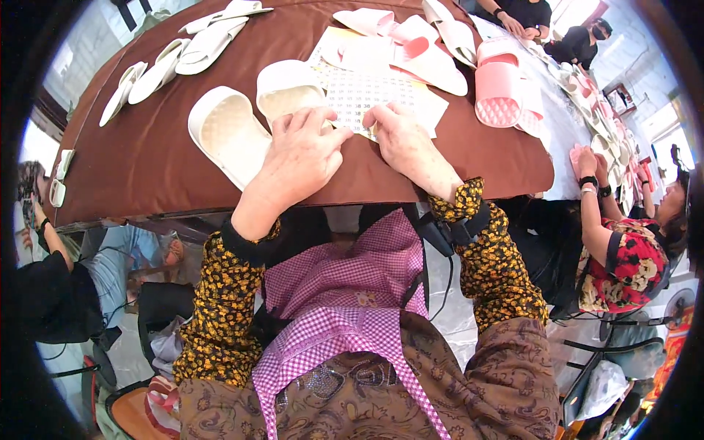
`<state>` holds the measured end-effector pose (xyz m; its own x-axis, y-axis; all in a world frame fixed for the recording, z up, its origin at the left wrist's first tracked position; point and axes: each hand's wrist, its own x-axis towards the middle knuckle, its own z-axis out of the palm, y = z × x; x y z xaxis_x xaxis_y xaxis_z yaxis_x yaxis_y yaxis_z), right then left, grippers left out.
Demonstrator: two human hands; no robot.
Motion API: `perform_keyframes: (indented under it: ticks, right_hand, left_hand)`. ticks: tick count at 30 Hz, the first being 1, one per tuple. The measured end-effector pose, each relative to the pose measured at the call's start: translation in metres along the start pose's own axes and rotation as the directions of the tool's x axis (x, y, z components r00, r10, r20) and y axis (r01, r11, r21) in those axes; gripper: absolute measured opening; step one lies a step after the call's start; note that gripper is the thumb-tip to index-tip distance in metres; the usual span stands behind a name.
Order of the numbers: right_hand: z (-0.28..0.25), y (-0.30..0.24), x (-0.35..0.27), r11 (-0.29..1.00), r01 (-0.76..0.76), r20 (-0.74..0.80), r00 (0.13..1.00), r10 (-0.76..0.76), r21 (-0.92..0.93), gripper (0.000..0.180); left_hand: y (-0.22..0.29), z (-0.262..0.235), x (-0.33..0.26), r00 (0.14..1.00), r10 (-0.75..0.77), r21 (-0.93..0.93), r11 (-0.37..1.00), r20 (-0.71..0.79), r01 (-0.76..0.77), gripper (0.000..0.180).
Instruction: The person is assembling and labeling slippers at a production table.
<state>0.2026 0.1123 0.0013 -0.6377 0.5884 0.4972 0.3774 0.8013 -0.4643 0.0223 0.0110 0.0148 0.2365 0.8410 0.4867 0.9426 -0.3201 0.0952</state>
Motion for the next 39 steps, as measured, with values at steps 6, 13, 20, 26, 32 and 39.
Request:
perform_keyframes:
  ticks: [6, 13, 20, 26, 32, 39]
  right_hand:
    - [0.0009, 0.0048, 0.0006, 0.995, -0.024, -0.004, 1.000, 0.024, 0.092, 0.014]
    - [0.0027, 0.0029, -0.0006, 1.000, 0.012, -0.018, 1.000, -0.012, 0.011, 0.013]
    - [-0.0015, 0.0017, -0.0010, 1.000, 0.016, 0.004, 1.000, -0.016, 0.012, 0.013]
    - [0.0019, 0.0042, 0.0000, 0.997, -0.018, -0.021, 1.000, 0.020, 0.070, 0.016]
    - [0.0005, 0.0029, -0.0005, 1.000, 0.018, -0.003, 1.000, -0.018, 0.001, 0.018]
    - [-0.0012, 0.0055, 0.0013, 0.990, -0.040, 0.016, 0.999, 0.038, 0.135, 0.015]
  left_hand:
    - [-0.0004, 0.0006, -0.0004, 1.000, 0.000, 0.002, 1.000, 0.001, 0.000, 0.031]
    - [-0.0008, 0.0007, -0.0012, 1.000, -0.001, 0.004, 1.000, 0.006, 0.001, 0.031]
    - [0.0008, -0.0002, 0.0000, 1.000, -0.007, 0.005, 1.000, 0.023, 0.007, 0.031]
    - [0.0005, 0.0000, -0.0007, 1.000, -0.008, 0.003, 1.000, 0.019, 0.008, 0.031]
    - [0.0011, -0.0011, 0.0001, 0.999, -0.013, 0.000, 1.000, 0.029, 0.013, 0.031]
    - [-0.0006, 0.0010, 0.0003, 1.000, 0.003, 0.005, 1.000, 0.013, -0.003, 0.030]
